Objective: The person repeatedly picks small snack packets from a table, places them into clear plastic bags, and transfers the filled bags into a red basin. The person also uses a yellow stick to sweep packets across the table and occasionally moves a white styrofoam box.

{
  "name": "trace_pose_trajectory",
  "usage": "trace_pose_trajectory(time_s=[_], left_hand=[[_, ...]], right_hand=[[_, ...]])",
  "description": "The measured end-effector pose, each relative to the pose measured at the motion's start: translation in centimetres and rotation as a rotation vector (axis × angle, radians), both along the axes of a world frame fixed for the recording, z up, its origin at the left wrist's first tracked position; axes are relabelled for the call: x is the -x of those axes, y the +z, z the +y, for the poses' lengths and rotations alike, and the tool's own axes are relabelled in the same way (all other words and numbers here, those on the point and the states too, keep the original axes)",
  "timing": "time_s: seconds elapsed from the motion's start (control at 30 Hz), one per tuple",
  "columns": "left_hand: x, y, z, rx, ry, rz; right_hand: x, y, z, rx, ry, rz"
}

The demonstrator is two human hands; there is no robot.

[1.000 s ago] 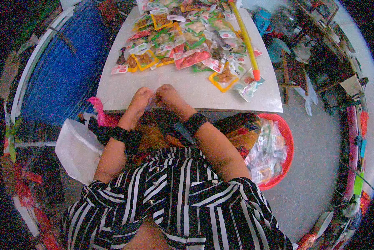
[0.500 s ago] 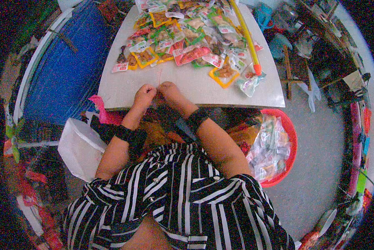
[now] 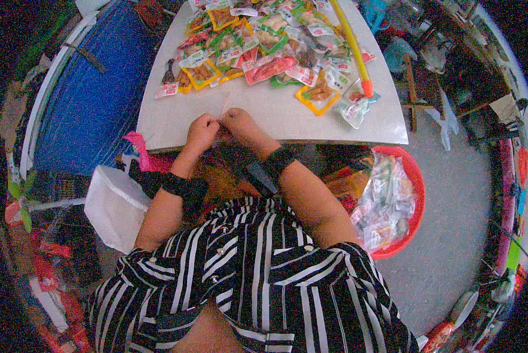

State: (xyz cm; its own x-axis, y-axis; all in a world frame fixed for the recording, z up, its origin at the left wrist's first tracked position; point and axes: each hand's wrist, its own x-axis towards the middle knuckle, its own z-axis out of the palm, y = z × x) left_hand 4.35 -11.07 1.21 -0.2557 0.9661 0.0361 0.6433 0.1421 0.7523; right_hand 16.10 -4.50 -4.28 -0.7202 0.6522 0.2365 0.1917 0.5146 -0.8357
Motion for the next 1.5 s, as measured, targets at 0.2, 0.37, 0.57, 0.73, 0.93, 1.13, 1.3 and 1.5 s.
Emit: trace_pose_trajectory(time_s=[0.2,0.37,0.57,0.73,0.93,1.13,1.3,1.5], left_hand=[[0.4,0.1,0.2,0.131,0.049,-0.113],[0.5,-0.6,0.1,0.112,0.033,-0.152],[0.9,-1.8,0.3,0.064,0.135,-0.555],[1.3,-2.5,0.4,-0.034,0.221,-0.766],[-0.2,-1.3,0.3,-0.176,0.125,-0.093],[-0.3,-0.2,0.1,0.021,0.119,0.002],[-0.1,-0.7,0.1,-0.115,0.152,0.003],[-1.0,-1.1,0.0,0.057,0.154,0.132]], right_hand=[[-0.2,0.6,-0.4,0.198,0.001,0.033],[0.0,0.7,-0.7,0.314,-0.126,0.015],[-0.4,1.2,-0.6,-0.070,-0.162,-0.148],[-1.4,2.8,-0.8,-0.518,-0.192,-0.306],[0.2,3.8,-1.7,0.355,-0.318,-0.005],[-0.3,3.2,-1.4,0.160,-0.215,-0.051],[-1.4,2.6,0.1,0.406,-0.257,0.015],[-6.4,4.8,6.6,-0.148,-0.507,-0.177]])
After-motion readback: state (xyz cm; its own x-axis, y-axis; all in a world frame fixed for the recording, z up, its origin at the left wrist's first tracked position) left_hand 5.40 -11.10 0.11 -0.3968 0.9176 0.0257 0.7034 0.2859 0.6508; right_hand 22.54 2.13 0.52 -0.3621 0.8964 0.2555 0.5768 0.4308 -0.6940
